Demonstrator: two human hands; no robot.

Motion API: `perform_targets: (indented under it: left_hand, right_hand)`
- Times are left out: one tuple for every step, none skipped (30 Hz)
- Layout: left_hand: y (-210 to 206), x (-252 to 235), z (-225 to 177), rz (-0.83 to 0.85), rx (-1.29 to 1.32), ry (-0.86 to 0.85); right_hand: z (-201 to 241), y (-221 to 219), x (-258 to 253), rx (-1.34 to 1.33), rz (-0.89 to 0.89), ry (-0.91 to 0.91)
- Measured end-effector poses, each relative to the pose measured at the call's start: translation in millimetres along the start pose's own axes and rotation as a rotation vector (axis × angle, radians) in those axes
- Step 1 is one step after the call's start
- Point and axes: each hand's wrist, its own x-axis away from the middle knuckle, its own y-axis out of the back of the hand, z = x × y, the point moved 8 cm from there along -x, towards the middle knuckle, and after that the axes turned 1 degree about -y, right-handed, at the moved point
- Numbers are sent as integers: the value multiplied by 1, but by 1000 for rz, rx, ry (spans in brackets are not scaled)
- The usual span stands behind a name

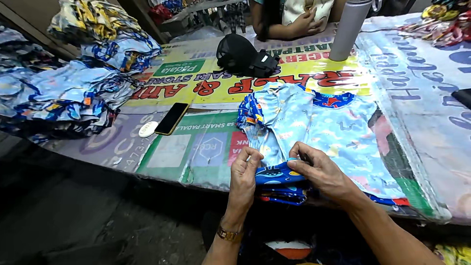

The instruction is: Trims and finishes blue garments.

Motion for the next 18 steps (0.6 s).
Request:
perform_targets:
  left_hand:
    - [0, 0, 1, -4, 13, -8]
    - [-1, 0, 0, 3, 23, -18]
    - [-2, 1, -1, 25, 24, -30]
    - [-5, 2, -2, 63, 10, -39]
    - [-8, 4, -4, 112, -28, -44]
    - [-13, 5, -5, 158, -83, -47]
    - [-18, 6, -6, 194, -145, -48]
    - [-22, 7, -7, 221, -210, -49]
    - [-26, 7, -7, 239, -270, -52]
    - [-28, 7, -6, 245, -313, -65]
    - [-29, 7, -7, 249, -343, -92]
    - [-29, 6, -8, 244, -353, -120]
    - [-27, 5, -9, 217, -334, -133]
    - [-22, 4, -9, 165, -309, -131]
    - [-17, 2, -8, 110, -273, -118]
    - [-13, 0, -7, 66, -235, -109]
    - [-9, 0, -7, 32, -197, -113]
    - [-6, 0, -7, 6, -165, -132]
  right_hand:
    - [-1, 1, 0, 5, -5, 0]
    - [-1, 1, -1, 7, -9, 4]
    - [-1, 1, -1, 2, -6, 11]
    - [-1, 1, -1, -7, -4, 15]
    - [-2, 1, -1, -13, -5, 16]
    - [-2, 1, -1, -12, -8, 19]
    - [-2, 1, -1, -5, -10, 21]
    - [-2, 1, -1, 2, -11, 23]
    - [-2, 0, -2, 12, -13, 27]
    - [-2, 0, -2, 20, -14, 30]
    - [-2, -1, -2, 27, -13, 33]
    - [-2, -1, -1, 33, -10, 32]
    - [-2, -1, -1, 37, -9, 29]
    - [-2, -1, -1, 38, -8, 24]
    - [-1, -1, -1, 37, -7, 22]
    - [-1, -1, -1, 36, -4, 22]
    - [-1, -1, -1, 37, -2, 21]
    - [-2, -1, -1, 36, -2, 18]
